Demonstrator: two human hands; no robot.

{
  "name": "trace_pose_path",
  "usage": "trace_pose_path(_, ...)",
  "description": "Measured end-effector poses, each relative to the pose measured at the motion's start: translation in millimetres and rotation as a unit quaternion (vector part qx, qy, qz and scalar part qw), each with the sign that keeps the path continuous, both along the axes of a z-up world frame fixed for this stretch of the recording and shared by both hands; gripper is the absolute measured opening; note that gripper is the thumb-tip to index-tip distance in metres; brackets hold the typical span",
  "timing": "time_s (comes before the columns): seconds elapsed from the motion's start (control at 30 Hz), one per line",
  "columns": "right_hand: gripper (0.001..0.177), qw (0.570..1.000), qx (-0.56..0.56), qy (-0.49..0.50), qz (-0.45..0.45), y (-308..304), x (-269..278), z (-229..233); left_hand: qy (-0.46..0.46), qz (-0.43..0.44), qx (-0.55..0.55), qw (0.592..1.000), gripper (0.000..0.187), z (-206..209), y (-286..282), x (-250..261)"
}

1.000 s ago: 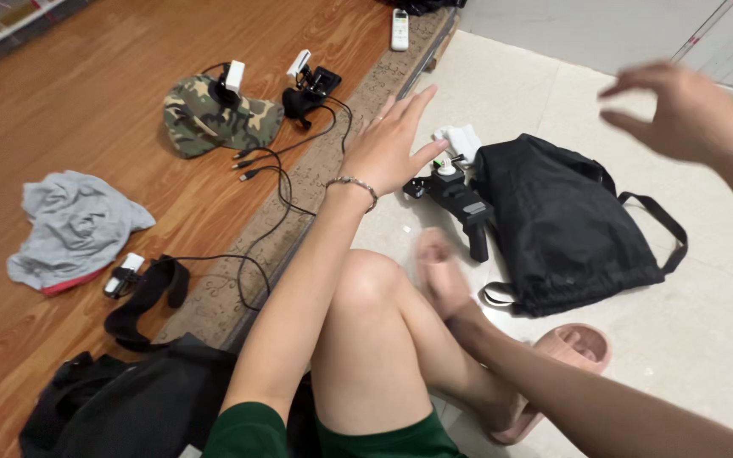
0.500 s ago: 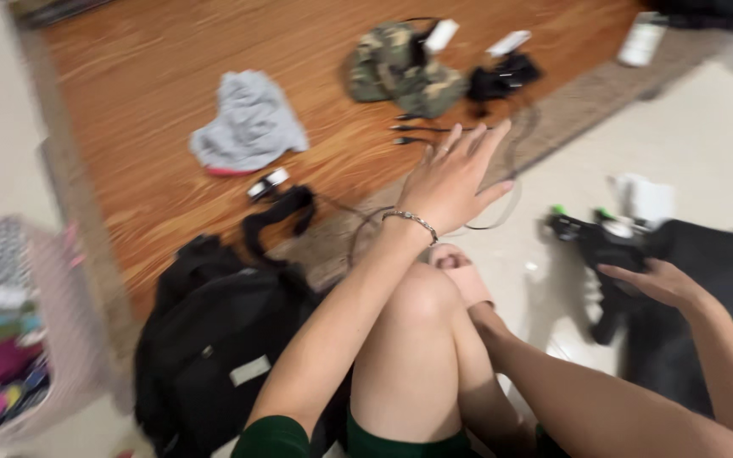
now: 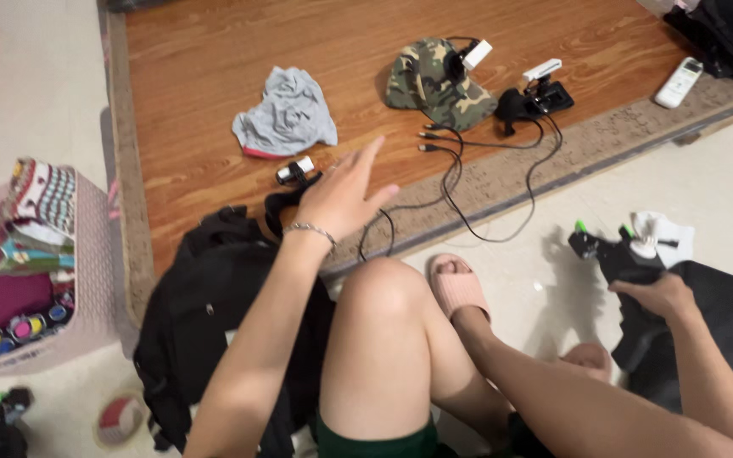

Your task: The person sits on the floor and packs various items into a black drawstring bag and a smaller pouch. They place a plastic-wrapped cable, a camera mount, a small pouch, and a folded cloth into the bags, then seal the pouch.

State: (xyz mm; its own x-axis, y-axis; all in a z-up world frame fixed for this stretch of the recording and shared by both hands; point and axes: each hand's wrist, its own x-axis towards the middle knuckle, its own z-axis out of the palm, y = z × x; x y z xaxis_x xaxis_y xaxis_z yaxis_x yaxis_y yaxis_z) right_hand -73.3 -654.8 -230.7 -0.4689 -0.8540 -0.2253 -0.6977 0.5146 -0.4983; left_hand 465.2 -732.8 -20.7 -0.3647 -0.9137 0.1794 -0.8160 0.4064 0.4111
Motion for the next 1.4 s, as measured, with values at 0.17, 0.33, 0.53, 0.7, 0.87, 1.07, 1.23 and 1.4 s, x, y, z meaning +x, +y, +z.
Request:
trace_pose_path(0.17,0.066,0.999,-0.054,0.007,0.006,15.2,-36.4,42.1,0.01,-0.014,0.025,1.0,0.081,-30.0,-4.0,-14.7)
trace_pose_path(0.33,0.069,0.993,-0.111,0.007,0.032,6.9,-79.3,88.1,0.049,-0.094,0.086,0.991,0.085,-79.0,-79.6,-57.5)
trace_pose_path(0.53,0.07,0.988,-0.138,-0.039,0.063,-54.5,-104.9,121.4,-0.033,-0.052,0.106,0.992,0.071,-111.1,-161.9,-131.9)
trace_pose_path(0.7,0.064,0.988,-0.121,-0.028,0.092,-178.3,-118.2,115.9,-0.112,-0.009,0.14,0.984,0.058,-111.3,-189.3,-179.1)
trace_pose_path(0.87,0.069,0.984,-0.114,-0.034,0.13,-326.2,-142.8,102.9,-0.122,0.01,0.18,0.976,0.032,-100.4,-213.1,-190.6)
trace_pose_path(1.07,0.065,0.992,-0.022,0.066,0.101,-446.3,-152.4,90.9,-0.1,0.021,0.17,0.98,0.032,-92.6,-235.9,-190.4)
trace_pose_path(1.23,0.059,0.99,0.003,0.046,0.136,-500.4,-170.5,52.4,-0.103,0.051,0.196,0.974,0.038,-86.8,-243.5,-174.2)
trace_pose_path(1.4,0.061,0.964,0.013,-0.099,0.247,-544.3,-218.2,-5.9,-0.093,0.081,0.17,0.978,0.042,-77.8,-234.5,-138.9)
